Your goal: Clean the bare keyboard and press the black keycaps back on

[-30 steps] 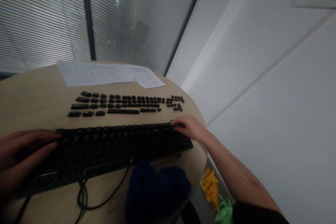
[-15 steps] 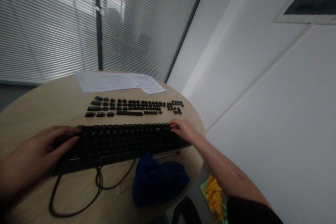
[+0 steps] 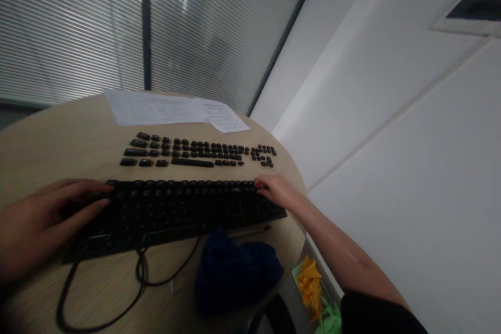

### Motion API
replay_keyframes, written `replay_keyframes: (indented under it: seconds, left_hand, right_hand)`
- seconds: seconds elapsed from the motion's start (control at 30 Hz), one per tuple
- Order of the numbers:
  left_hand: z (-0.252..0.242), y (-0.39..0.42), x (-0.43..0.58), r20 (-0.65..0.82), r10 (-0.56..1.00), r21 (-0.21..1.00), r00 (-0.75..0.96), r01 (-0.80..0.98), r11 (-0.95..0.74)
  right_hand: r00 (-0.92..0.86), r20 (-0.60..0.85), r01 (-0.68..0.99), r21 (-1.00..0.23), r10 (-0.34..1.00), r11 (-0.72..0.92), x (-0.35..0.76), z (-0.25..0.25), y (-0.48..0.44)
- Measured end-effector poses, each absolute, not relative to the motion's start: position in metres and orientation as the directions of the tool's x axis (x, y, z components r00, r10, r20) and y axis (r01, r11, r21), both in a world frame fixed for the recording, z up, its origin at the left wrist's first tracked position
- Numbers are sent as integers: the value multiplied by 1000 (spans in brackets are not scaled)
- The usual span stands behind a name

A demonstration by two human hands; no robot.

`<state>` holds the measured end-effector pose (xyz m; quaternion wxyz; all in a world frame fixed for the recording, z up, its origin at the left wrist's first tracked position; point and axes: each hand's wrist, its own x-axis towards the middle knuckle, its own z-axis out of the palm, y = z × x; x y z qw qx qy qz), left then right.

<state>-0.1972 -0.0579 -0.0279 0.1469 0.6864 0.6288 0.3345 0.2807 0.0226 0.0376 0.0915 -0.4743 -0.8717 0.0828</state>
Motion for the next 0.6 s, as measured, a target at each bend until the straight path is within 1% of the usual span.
replay_keyframes:
  seconds: [0.1, 0.2, 0.3, 0.4, 0.47, 0.6]
  left_hand:
    - [-33, -58, -199, 301, 954, 596, -11, 783, -179]
    - [-35, -57, -200, 301, 954, 578, -16, 798, -169]
    - [-38, -55, -201, 339, 941, 560, -11, 806, -192]
    - [-42, -52, -204, 350, 937, 556, -11, 807, -198]
    - [-44, -51, -205, 331, 944, 570, -8, 798, -193]
    - [-43, -51, -204, 318, 948, 596, -10, 780, -191]
  right_hand:
    - [-546, 55, 814, -204, 836, 545, 281, 41, 24]
    - [-572, 17, 813, -117, 820, 570, 279, 43, 26]
    - [-593, -24, 805, -35, 805, 592, 274, 44, 26]
    - [-598, -36, 801, -14, 800, 598, 271, 45, 21]
    - [-604, -11, 797, -22, 797, 604, 271, 46, 15]
    - [-598, 111, 798, -11, 794, 603, 278, 51, 10]
